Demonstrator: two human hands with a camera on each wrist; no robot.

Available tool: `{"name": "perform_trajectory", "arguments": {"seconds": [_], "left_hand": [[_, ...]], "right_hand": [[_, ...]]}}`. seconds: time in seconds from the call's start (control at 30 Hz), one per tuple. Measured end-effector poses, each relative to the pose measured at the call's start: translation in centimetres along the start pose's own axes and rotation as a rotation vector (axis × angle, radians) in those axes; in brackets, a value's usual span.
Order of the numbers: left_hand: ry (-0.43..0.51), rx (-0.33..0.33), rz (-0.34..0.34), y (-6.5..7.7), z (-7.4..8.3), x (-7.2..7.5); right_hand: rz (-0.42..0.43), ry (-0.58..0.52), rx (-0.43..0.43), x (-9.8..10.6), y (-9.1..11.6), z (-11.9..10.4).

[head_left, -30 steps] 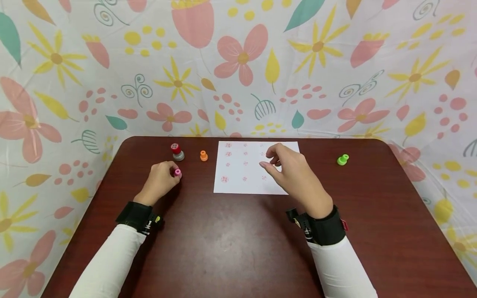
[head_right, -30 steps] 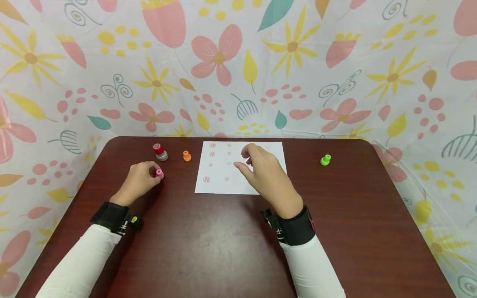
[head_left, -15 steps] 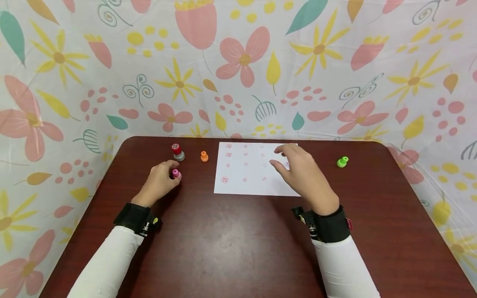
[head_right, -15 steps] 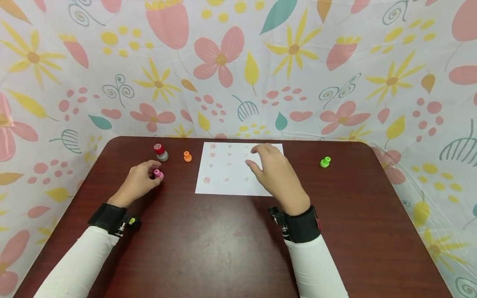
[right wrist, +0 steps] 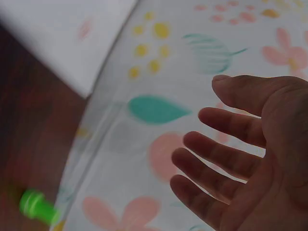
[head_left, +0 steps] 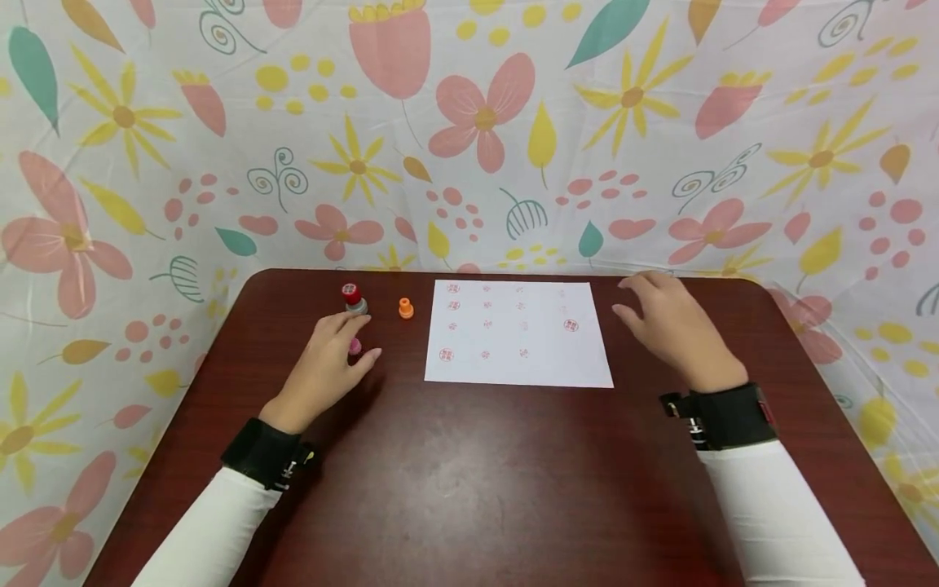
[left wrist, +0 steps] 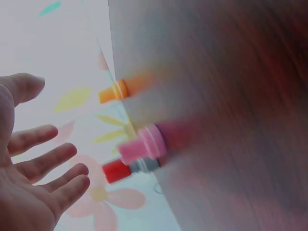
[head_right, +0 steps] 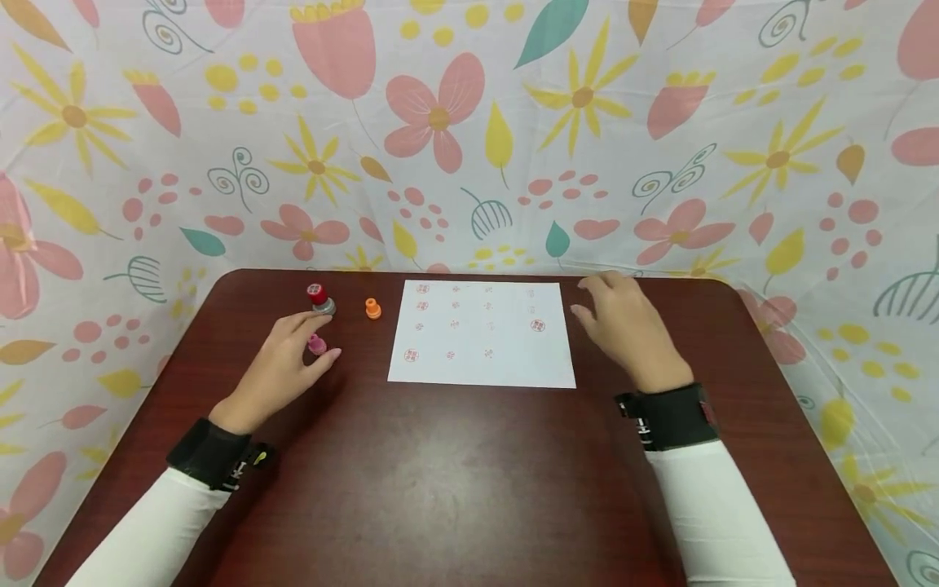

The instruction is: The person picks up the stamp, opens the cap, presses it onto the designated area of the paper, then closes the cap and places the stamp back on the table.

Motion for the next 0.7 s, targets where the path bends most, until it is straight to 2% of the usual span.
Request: {"name": "perform_trajectory", "arguments": {"seconds": [0.1, 0.37, 0.53, 0.7], "left_hand": [[-0.029, -0.045, -0.026, 0.2, 1.4, -0.1], [-0.110, -0.112, -0.158, 0.8, 4.2, -1.6], [-0.183, -0.194, -0.193, 1.0, 6.0, -2.8], [-0.249, -0.277, -0.180, 1.1, 7.6, -3.6]], "right_hand": [[-0.026, 0.036, -0.011, -0.2, 0.2, 2.2], [-0.114, 0.113, -0.088, -0.7, 0.5, 7.0], [-0.247, 0.101, -0.153, -1.2, 0.4, 9.4], [-0.363, 0.058, -0.212, -1.7, 0.5, 10.9]]}}
Point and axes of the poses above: each hand's wrist, its own y-axis away from the middle knuckle, its own x-axis out of the back of the hand, z = x × y, the point moved 4 cm from there along -y, towards the middle knuckle, and after that the axes turned 14 degrees about -z, right-handed, at the moved point
